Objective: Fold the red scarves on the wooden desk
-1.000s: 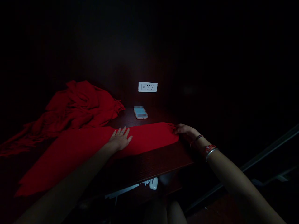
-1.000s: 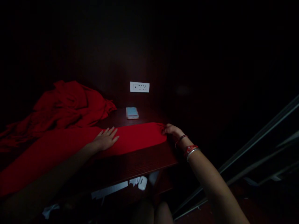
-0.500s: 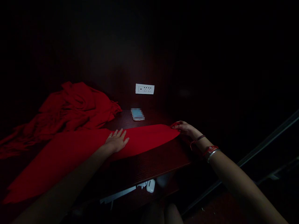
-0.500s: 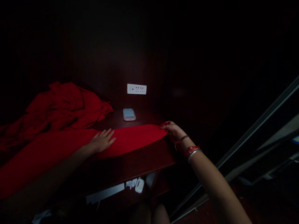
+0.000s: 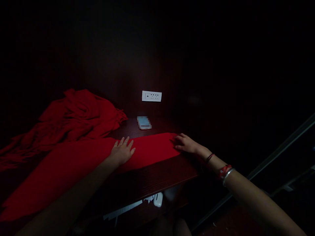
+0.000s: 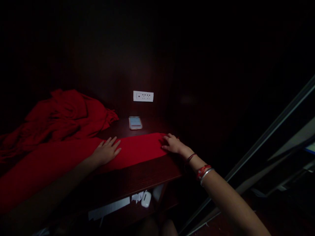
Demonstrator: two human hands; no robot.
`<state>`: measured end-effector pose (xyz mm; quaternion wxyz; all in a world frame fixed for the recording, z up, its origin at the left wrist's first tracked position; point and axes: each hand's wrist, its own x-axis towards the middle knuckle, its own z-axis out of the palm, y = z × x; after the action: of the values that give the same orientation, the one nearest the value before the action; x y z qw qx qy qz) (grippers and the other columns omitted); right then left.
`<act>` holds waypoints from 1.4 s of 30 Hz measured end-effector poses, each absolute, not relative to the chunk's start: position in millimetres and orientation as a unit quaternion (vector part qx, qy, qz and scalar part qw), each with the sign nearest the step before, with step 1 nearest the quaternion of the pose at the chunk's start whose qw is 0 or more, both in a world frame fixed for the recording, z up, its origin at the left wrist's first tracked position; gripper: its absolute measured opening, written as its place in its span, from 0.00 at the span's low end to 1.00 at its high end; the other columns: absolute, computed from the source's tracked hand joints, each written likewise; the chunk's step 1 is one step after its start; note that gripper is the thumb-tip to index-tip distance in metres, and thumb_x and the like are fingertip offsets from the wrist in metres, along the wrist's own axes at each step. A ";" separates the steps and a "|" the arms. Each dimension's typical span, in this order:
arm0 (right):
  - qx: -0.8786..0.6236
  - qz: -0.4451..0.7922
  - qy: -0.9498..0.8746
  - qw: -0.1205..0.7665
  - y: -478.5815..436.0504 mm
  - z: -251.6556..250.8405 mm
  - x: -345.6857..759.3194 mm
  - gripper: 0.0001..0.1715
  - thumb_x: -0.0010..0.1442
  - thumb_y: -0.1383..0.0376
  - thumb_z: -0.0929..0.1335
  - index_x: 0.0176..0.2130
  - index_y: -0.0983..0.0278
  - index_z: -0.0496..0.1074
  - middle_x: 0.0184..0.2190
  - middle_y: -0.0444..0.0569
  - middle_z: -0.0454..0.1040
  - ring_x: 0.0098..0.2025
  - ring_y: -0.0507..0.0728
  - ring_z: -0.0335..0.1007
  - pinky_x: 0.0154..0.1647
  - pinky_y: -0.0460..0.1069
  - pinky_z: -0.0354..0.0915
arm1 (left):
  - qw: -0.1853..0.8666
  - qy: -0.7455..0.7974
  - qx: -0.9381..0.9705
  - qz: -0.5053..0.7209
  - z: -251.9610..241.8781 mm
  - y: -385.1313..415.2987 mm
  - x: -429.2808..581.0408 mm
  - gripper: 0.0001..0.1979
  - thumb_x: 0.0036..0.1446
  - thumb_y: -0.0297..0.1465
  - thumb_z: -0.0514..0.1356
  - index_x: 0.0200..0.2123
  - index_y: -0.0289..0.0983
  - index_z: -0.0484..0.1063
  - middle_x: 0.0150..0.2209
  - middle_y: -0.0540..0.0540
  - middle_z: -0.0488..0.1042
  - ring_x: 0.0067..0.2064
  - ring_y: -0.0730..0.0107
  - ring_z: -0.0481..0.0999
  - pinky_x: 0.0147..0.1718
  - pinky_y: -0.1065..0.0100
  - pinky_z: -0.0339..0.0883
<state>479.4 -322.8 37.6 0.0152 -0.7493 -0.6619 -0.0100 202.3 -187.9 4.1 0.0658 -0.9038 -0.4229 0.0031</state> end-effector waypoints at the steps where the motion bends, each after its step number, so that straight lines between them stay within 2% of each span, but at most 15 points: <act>1: -0.728 0.011 -0.685 0.015 -323.7 28.4 475.3 0.30 0.53 0.54 0.59 0.53 0.62 0.54 0.51 0.55 0.55 0.52 0.59 0.52 0.48 0.52 0.53 | 0.078 -0.407 -0.910 -0.018 4.9 -190.4 202.5 0.25 0.55 0.38 0.40 0.55 0.34 0.50 0.58 0.41 0.44 0.57 0.56 0.42 0.52 0.55 0.40; 3: -0.718 0.030 -0.696 0.016 -326.7 11.8 470.6 0.30 0.56 0.52 0.54 0.55 0.60 0.50 0.55 0.53 0.49 0.56 0.60 0.44 0.52 0.55 0.48 | 0.066 -0.367 -0.927 -0.038 5.6 -195.2 203.3 0.25 0.55 0.39 0.40 0.55 0.35 0.50 0.58 0.43 0.42 0.58 0.58 0.40 0.52 0.56 0.40; 6: -0.747 0.045 -0.663 0.005 -331.2 0.8 472.2 0.31 0.57 0.50 0.49 0.57 0.57 0.44 0.58 0.50 0.41 0.58 0.62 0.35 0.53 0.60 0.40 | -0.018 -0.343 -0.939 0.010 4.6 -199.5 205.0 0.28 0.54 0.45 0.38 0.56 0.40 0.44 0.59 0.45 0.39 0.58 0.56 0.38 0.51 0.54 0.41; 8: -0.760 0.058 -0.647 -0.012 -330.7 4.4 475.8 0.34 0.55 0.48 0.50 0.57 0.60 0.44 0.58 0.53 0.40 0.58 0.64 0.35 0.53 0.60 0.41 | -0.057 -0.354 -0.933 0.044 2.9 -199.5 205.8 0.30 0.53 0.47 0.37 0.57 0.42 0.40 0.59 0.45 0.36 0.58 0.54 0.37 0.51 0.52 0.40; 10: -0.759 0.047 -0.649 -0.012 -325.0 13.2 476.9 0.35 0.55 0.48 0.50 0.56 0.65 0.50 0.57 0.56 0.46 0.57 0.63 0.40 0.53 0.58 0.43 | -0.066 -0.362 -0.929 0.052 0.9 -197.8 206.0 0.31 0.52 0.49 0.36 0.57 0.42 0.38 0.59 0.45 0.34 0.58 0.54 0.36 0.51 0.52 0.39; 13: -0.744 -0.030 -0.667 0.039 -306.6 24.6 466.8 0.33 0.56 0.49 0.51 0.53 0.66 0.55 0.55 0.57 0.51 0.56 0.61 0.43 0.54 0.57 0.41 | -0.064 -0.358 -0.931 0.040 -1.8 -194.6 205.8 0.32 0.51 0.50 0.35 0.57 0.42 0.38 0.59 0.45 0.34 0.58 0.54 0.34 0.51 0.52 0.38; 16: -0.717 -0.048 -0.692 0.071 -282.2 23.1 447.0 0.34 0.54 0.46 0.50 0.56 0.59 0.49 0.58 0.50 0.42 0.58 0.62 0.33 0.53 0.61 0.37 | -0.054 -0.380 -0.923 0.022 -3.5 -192.9 205.3 0.35 0.48 0.53 0.36 0.57 0.43 0.39 0.59 0.45 0.33 0.58 0.51 0.32 0.51 0.49 0.36; 19: -0.706 0.024 -0.707 0.042 -261.7 10.3 435.9 0.36 0.53 0.44 0.47 0.57 0.54 0.42 0.59 0.45 0.37 0.59 0.62 0.27 0.53 0.63 0.33 | -0.059 -0.412 -0.909 0.025 -4.3 -192.6 204.6 0.39 0.45 0.56 0.37 0.57 0.41 0.39 0.59 0.43 0.34 0.57 0.47 0.33 0.50 0.48 0.35; 23: -0.760 0.061 -0.647 0.011 -249.4 -4.9 456.6 0.36 0.53 0.44 0.45 0.57 0.55 0.40 0.59 0.46 0.36 0.59 0.61 0.28 0.55 0.59 0.32 | -0.064 -0.409 -0.910 0.026 -5.3 -191.7 203.9 0.41 0.43 0.57 0.36 0.57 0.41 0.39 0.59 0.43 0.34 0.57 0.47 0.33 0.50 0.48 0.35; 27: -0.824 0.065 -0.563 -0.013 -249.4 -3.5 492.5 0.37 0.54 0.46 0.45 0.58 0.60 0.38 0.59 0.48 0.33 0.59 0.61 0.28 0.55 0.59 0.33 | -0.074 -0.408 -0.909 0.031 -5.7 -190.2 204.4 0.41 0.43 0.58 0.36 0.57 0.41 0.38 0.59 0.43 0.33 0.57 0.47 0.32 0.50 0.47 0.34; 30: -0.846 0.044 -0.531 -0.016 -252.2 5.7 496.7 0.39 0.55 0.47 0.46 0.58 0.67 0.41 0.59 0.53 0.36 0.58 0.62 0.29 0.54 0.60 0.33 | -0.078 -0.408 -0.909 0.031 -5.9 -189.6 204.8 0.41 0.43 0.58 0.35 0.57 0.41 0.38 0.59 0.43 0.33 0.57 0.47 0.32 0.50 0.47 0.34; 32: -0.834 -0.008 -0.551 0.012 -254.2 11.7 483.7 0.40 0.55 0.47 0.47 0.57 0.70 0.44 0.58 0.55 0.37 0.58 0.63 0.28 0.54 0.62 0.33 | -0.078 -0.405 -0.910 0.029 -6.3 -189.5 204.9 0.42 0.42 0.58 0.35 0.57 0.41 0.38 0.59 0.43 0.33 0.57 0.47 0.32 0.50 0.47 0.34; 35: -0.750 -0.028 -0.659 0.048 -256.5 14.5 454.0 0.37 0.55 0.47 0.47 0.57 0.64 0.43 0.59 0.51 0.37 0.59 0.61 0.26 0.54 0.61 0.33 | -0.074 -0.403 -0.912 0.025 -7.0 -189.5 204.6 0.41 0.43 0.58 0.36 0.57 0.41 0.39 0.59 0.42 0.34 0.57 0.46 0.32 0.50 0.47 0.35; 39: -0.689 0.067 -0.721 0.019 -256.2 5.8 442.0 0.33 0.55 0.46 0.46 0.57 0.54 0.41 0.59 0.44 0.38 0.59 0.60 0.28 0.53 0.63 0.32 | -0.071 -0.410 -0.909 0.025 -6.5 -189.7 204.2 0.41 0.43 0.58 0.36 0.57 0.41 0.39 0.59 0.43 0.34 0.57 0.47 0.33 0.50 0.47 0.35; 42: -0.739 0.066 -0.670 0.018 -253.3 0.7 466.0 0.32 0.56 0.49 0.47 0.57 0.56 0.42 0.59 0.46 0.39 0.59 0.61 0.31 0.53 0.62 0.35 | -0.072 -0.409 -0.909 0.029 -5.3 -189.7 204.0 0.41 0.43 0.58 0.36 0.57 0.41 0.39 0.59 0.43 0.34 0.57 0.47 0.33 0.50 0.48 0.35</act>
<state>466.0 -253.3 0.7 0.0181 -0.7393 -0.6698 0.0664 204.0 -189.7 -5.3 -0.0725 -0.9091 -0.4092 0.0295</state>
